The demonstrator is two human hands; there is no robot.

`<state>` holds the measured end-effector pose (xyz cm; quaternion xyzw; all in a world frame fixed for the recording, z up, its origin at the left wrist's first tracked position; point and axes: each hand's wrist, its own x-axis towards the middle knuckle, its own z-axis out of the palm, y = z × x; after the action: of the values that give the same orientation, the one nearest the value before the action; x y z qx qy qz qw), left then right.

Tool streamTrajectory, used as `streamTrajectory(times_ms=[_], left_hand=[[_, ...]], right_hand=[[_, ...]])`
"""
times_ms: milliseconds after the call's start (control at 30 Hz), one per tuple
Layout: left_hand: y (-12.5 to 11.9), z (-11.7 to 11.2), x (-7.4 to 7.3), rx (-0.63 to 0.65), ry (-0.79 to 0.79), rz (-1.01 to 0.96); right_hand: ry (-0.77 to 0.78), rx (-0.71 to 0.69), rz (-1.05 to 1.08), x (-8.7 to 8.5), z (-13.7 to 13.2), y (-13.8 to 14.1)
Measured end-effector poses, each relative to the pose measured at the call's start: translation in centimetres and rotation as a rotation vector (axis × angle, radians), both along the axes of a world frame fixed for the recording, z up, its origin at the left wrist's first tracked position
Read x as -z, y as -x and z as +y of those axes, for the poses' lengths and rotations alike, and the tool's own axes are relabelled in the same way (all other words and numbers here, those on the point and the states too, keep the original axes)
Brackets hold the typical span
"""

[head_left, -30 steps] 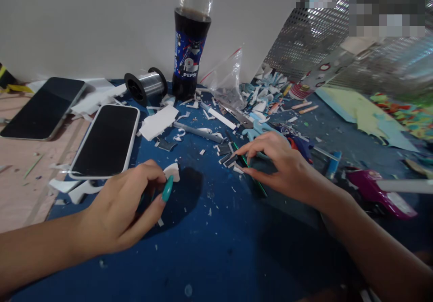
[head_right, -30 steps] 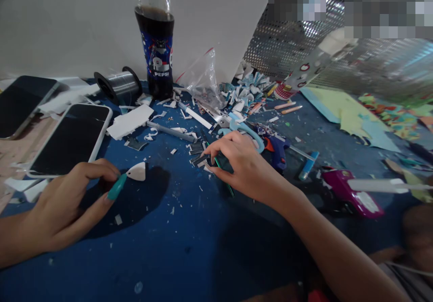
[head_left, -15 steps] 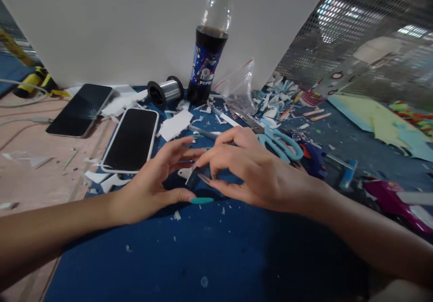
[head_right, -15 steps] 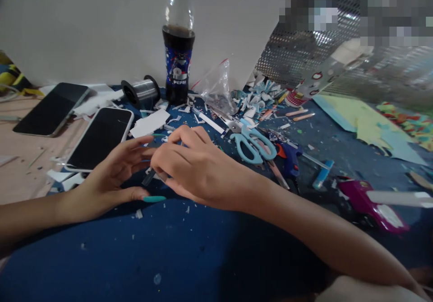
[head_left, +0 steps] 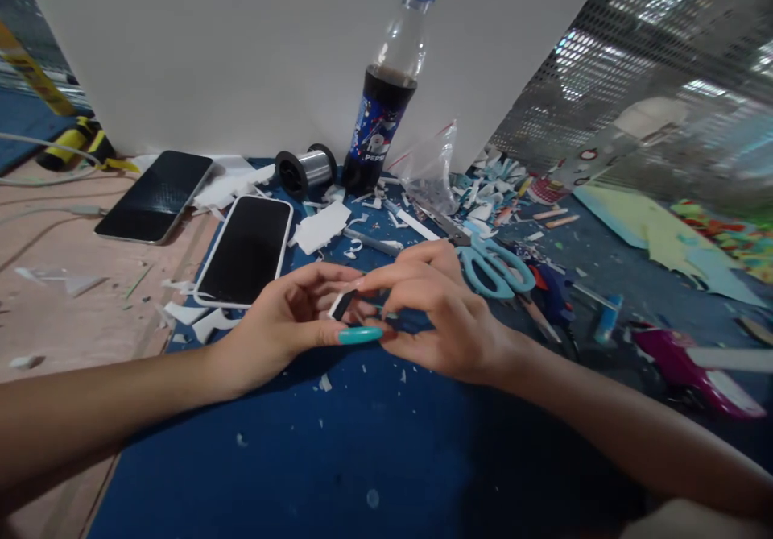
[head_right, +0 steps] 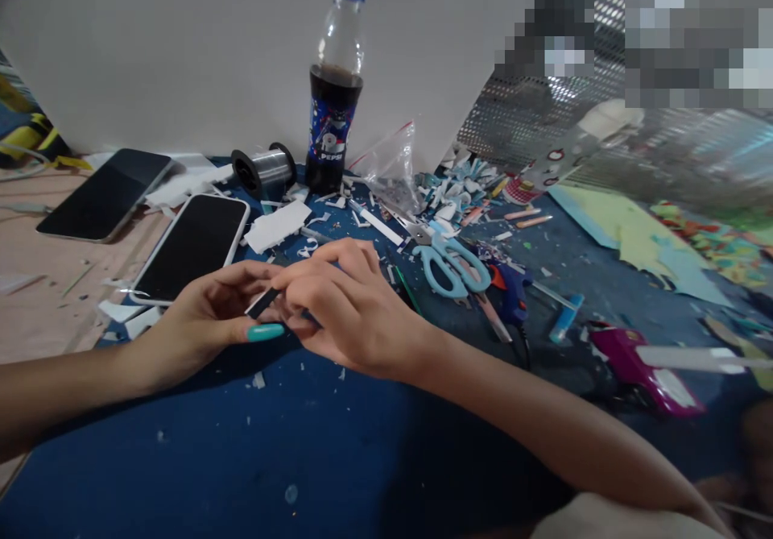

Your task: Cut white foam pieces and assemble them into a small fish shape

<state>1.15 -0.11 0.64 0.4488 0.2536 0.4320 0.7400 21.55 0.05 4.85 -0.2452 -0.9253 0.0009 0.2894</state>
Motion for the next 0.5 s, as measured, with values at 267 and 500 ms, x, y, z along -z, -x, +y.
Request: streamTrajectory(times_ms=[267, 500], left_hand=[[0.3, 0.2, 0.6, -0.149, -0.003, 0.137], [0.3, 0.1, 1.2, -0.231, -0.222, 0.291]], right_hand=[[-0.001, 0.222, 0.087, 0.8, -1.2, -0.3], [0.010, 0.948, 0.027, -0.9, 0.0, -12.1]])
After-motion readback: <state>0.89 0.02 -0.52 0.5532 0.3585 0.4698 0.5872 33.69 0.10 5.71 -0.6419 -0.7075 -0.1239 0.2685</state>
